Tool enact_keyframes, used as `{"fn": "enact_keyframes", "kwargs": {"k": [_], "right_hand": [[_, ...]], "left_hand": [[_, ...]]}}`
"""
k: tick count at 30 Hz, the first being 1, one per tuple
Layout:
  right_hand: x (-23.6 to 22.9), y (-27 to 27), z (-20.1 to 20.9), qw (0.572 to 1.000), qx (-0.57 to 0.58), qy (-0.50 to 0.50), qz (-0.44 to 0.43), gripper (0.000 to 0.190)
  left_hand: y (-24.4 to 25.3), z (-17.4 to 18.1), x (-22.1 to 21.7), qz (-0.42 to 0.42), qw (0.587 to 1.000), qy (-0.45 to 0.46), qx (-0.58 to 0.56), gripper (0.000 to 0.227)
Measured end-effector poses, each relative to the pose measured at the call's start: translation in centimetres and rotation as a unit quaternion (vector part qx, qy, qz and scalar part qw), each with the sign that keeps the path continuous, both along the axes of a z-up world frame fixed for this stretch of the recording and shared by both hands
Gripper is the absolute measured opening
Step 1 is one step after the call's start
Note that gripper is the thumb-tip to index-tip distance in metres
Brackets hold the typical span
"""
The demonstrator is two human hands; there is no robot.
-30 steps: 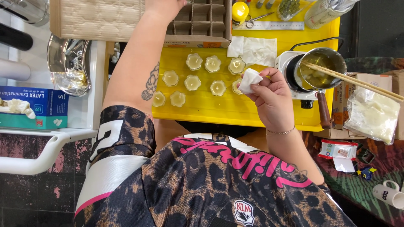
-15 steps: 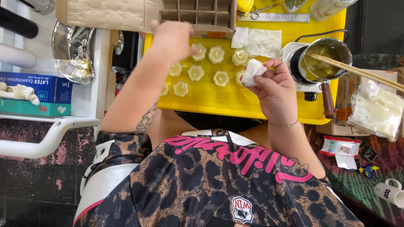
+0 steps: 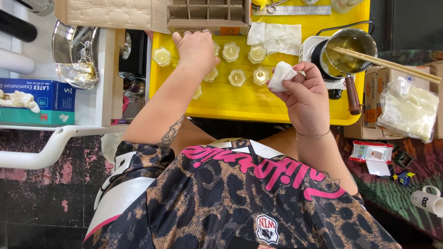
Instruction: Cleaning the edges of small glass candle holders using a tissue.
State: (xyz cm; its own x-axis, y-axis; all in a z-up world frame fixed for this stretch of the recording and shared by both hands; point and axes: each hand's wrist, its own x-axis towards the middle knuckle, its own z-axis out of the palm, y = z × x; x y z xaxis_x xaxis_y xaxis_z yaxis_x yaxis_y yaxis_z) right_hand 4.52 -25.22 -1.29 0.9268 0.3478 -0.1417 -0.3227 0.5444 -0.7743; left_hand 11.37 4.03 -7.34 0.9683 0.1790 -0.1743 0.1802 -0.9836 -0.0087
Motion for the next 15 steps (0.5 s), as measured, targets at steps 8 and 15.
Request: {"fn": "enact_keyframes", "kwargs": {"k": [8, 15], "right_hand": [[0.2, -0.3, -0.3, 1.000, 0.000, 0.001, 0.003, 0.029], [0.7, 0.0, -0.5, 1.000, -0.002, 0.016, -0.011, 0.029]], "left_hand": [[0.5, -0.7, 0.3, 0.013, 0.999, -0.044, 0.003, 0.053], [1.7, 4.8, -1.3, 0.020, 0.977, -0.129, -0.167, 0.049]]}}
